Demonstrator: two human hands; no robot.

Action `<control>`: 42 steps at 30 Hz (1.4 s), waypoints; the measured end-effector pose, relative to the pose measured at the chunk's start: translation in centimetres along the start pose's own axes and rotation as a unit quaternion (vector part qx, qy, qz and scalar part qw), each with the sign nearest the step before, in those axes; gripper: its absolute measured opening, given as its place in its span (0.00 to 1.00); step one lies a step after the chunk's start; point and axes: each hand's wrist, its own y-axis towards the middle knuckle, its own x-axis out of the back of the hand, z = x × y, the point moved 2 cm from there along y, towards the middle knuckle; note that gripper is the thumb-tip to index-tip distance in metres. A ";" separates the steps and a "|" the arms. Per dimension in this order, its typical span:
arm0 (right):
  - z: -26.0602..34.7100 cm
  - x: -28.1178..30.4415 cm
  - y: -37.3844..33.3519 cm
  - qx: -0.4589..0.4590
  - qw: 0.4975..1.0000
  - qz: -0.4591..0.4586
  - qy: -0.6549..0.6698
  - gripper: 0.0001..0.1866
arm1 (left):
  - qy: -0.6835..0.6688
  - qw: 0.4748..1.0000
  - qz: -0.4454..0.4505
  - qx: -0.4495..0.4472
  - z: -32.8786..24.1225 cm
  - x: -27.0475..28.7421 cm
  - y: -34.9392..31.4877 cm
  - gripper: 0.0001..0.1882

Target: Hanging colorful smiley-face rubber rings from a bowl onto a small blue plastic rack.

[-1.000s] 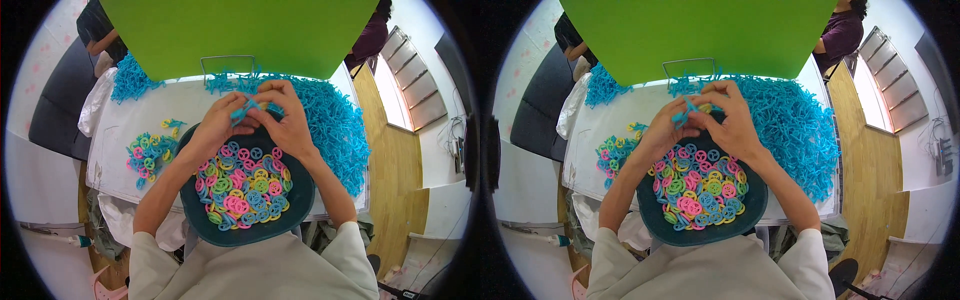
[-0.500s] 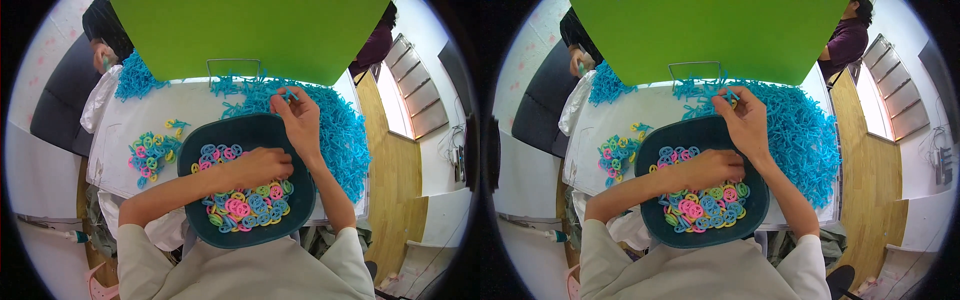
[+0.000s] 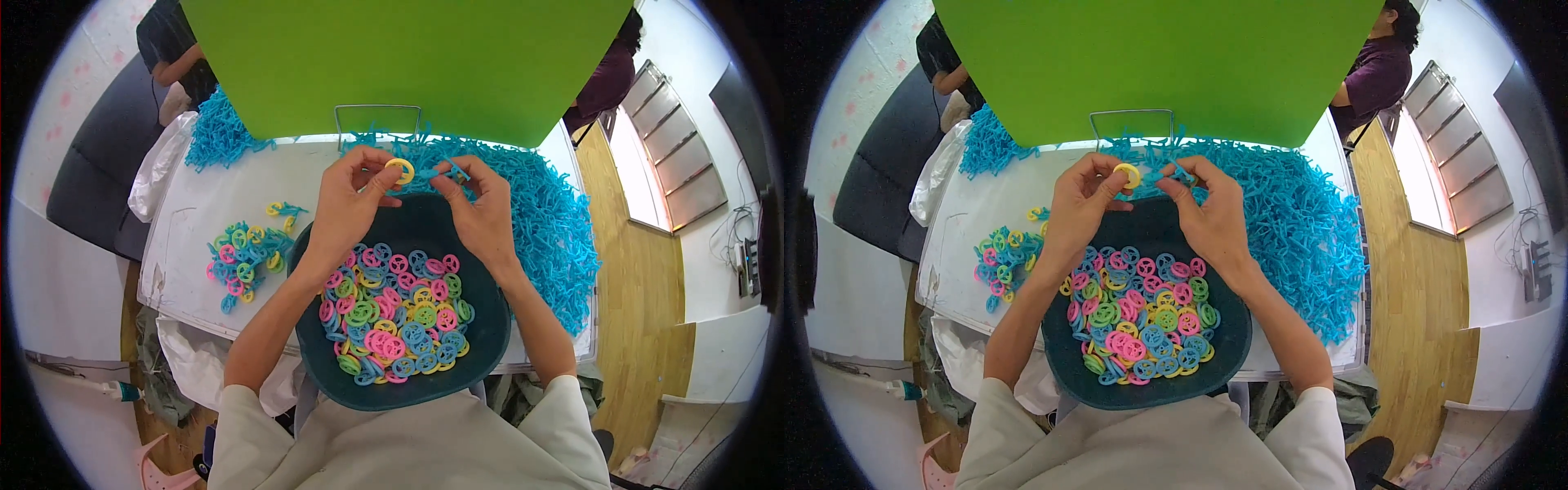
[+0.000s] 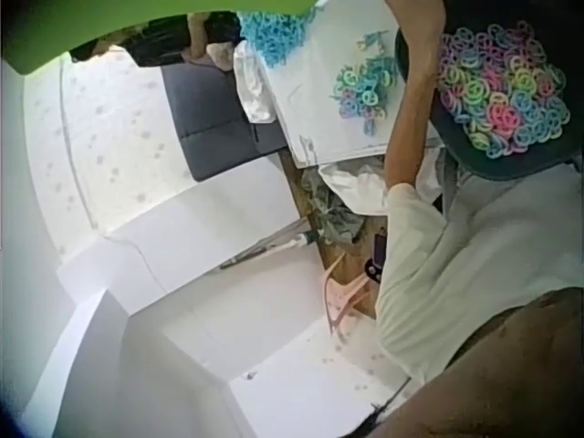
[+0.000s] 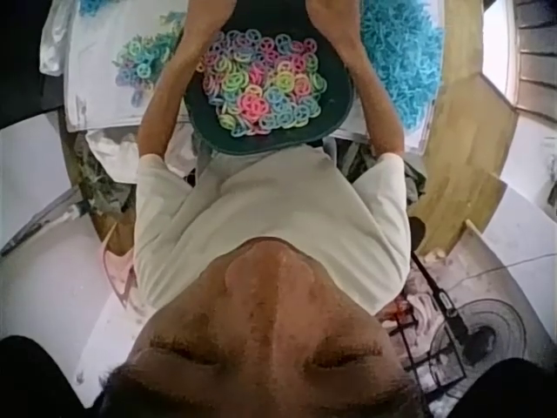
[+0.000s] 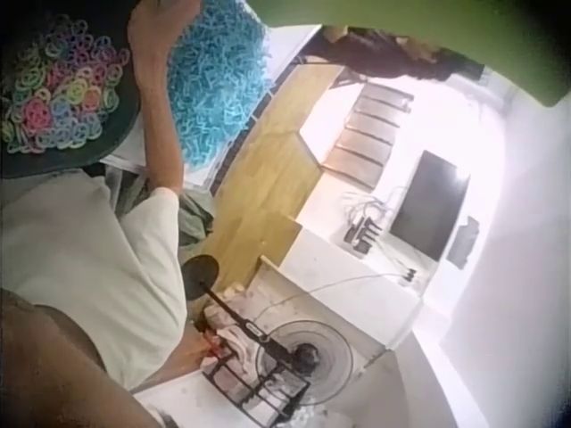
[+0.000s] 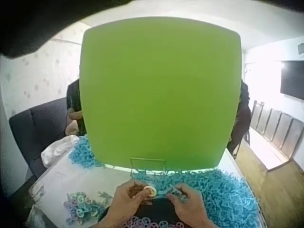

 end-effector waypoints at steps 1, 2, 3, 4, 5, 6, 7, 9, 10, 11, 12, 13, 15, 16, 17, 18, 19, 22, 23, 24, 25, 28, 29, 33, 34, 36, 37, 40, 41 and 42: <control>0.0 0.1 -0.1 0.014 1.000 0.001 -0.013 0.06 | 0.018 1.000 0.001 0.000 -0.1 -0.1 0.1 0.08; 0.0 0.3 -0.1 0.027 0.999 0.001 -0.026 0.06 | 0.017 1.000 0.002 -0.001 -0.2 -0.3 0.1 0.08; 0.0 0.3 -0.1 0.028 0.999 0.002 -0.025 0.06 | -0.033 0.999 0.016 0.032 -0.1 -0.3 -0.1 0.08; 0.1 0.3 -0.1 0.036 0.999 0.009 -0.036 0.05 | -0.083 0.994 0.031 0.064 0.0 -0.4 -0.1 0.07; 0.2 0.2 -0.1 0.044 0.998 0.016 -0.046 0.05 | -0.083 0.994 0.031 0.064 0.0 -0.5 0.0 0.07; 0.4 0.1 -0.1 0.044 0.998 0.018 -0.045 0.05 | -0.061 0.996 0.029 0.063 0.2 -0.4 0.0 0.06; 0.7 -0.1 -0.2 0.039 0.998 0.032 -0.042 0.05 | -0.038 0.997 0.027 0.063 0.4 -0.4 0.0 0.05; 0.9 -0.3 -0.3 0.034 0.997 0.047 -0.040 0.05 | -0.020 0.999 0.019 0.033 0.9 -0.3 0.1 0.03; 0.9 -0.3 -0.3 0.009 0.997 0.058 -0.045 0.04 | -0.002 1.000 0.013 0.004 0.9 -0.3 0.1 0.02; 0.8 -0.3 -0.3 -0.017 0.996 0.069 -0.050 0.04 | -0.002 1.000 0.012 0.004 0.9 -0.3 0.1 0.02; 0.9 -0.2 -0.3 -0.016 0.996 0.069 -0.050 0.04 | 0.005 1.000 0.004 0.007 0.7 -0.3 0.0 0.01; 1.0 -0.3 -0.3 -0.028 0.995 0.079 -0.050 0.04 | 0.012 1.000 -0.005 0.010 0.5 -0.3 0.0 0.01; 0.6 -0.2 -0.2 -0.039 0.994 0.088 -0.050 0.04 | 0.024 0.999 -0.009 -0.023 0.7 -0.4 -0.2 0.01; -0.3 -0.2 -0.2 -0.062 0.994 0.093 0.004 0.05 | 0.035 0.998 -0.011 -0.054 0.7 -0.5 -0.3 0.02; -0.7 -0.1 -0.1 -0.085 0.990 0.099 0.059 0.06 | 0.035 0.998 -0.009 -0.056 0.8 -0.6 -0.3 0.02; -0.7 -0.1 0.0 -0.084 0.990 0.099 0.059 0.06 | 0.040 0.997 0.002 -0.069 0.9 -0.6 -0.3 0.02; -0.8 -0.1 0.0 -0.115 0.982 0.105 0.104 0.07 | 0.045 0.995 0.014 -0.083 0.8 -0.7 -0.3 0.03; -0.7 0.0 0.1 -0.166 0.961 0.109 0.190 0.10 | 0.031 0.997 0.019 -0.073 -0.4 -1.0 -0.3 0.09; -0.7 0.0 0.1 -0.188 0.949 0.107 0.231 0.11 | 0.031 0.997 0.019 -0.074 -0.4 -1.1 -0.3 0.09; -0.6 -0.2 0.0 -0.187 0.949 0.107 0.232 0.11 | 0.028 0.997 0.006 -0.074 -0.5 -1.1 -0.4 0.09; -0.4 -0.3 0.0 -0.174 0.954 0.106 0.219 0.13 | 0.024 0.997 -0.007 -0.075 -0.5 -1.0 -0.5 0.10; -0.4 -0.2 0.2 -0.149 0.966 0.102 0.184 0.19 | 0.009 0.997 -0.024 -0.068 -0.8 -1.1 -0.7 0.09; -0.5 -0.1 0.2 -0.138 0.972 0.100 0.161 0.21 | 0.008 0.997 -0.022 -0.069 -0.7 -1.1 -0.6 0.09; 0.2 -0.2 -0.1 -0.156 0.983 0.078 0.064 0.22 | 0.022 0.994 -0.015 -0.102 -0.6 -1.0 -0.8 0.09; 0.3 -0.3 -0.2 -0.127 0.984 0.067 0.106 0.22 | 0.019 0.994 -0.013 -0.103 -0.7 -1.0 -0.8 0.09; 0.2 -0.3 -0.1 -0.096 0.983 0.054 0.146 0.21 | 0.019 0.994 -0.012 -0.107 -0.5 -1.0 -0.7 0.09; -0.1 -0.3 -0.1 -0.092 0.984 0.076 0.135 0.20 | 0.019 0.994 -0.010 -0.110 -0.4 -1.1 -0.7 0.09; -0.1 -0.1 0.0 -0.099 0.985 0.093 0.107 0.17 | 0.013 0.995 -0.012 -0.101 -0.4 -1.2 -0.6 0.08; -0.1 0.0 0.1 -0.112 0.986 0.087 0.089 0.16 | 0.014 0.995 -0.013 -0.101 -0.4 -1.1 -0.7 0.08; 0.1 0.1 0.1 -0.111 0.986 0.086 0.089 0.16 | 0.007 0.996 -0.008 -0.091 -0.5 -1.2 -0.6 0.08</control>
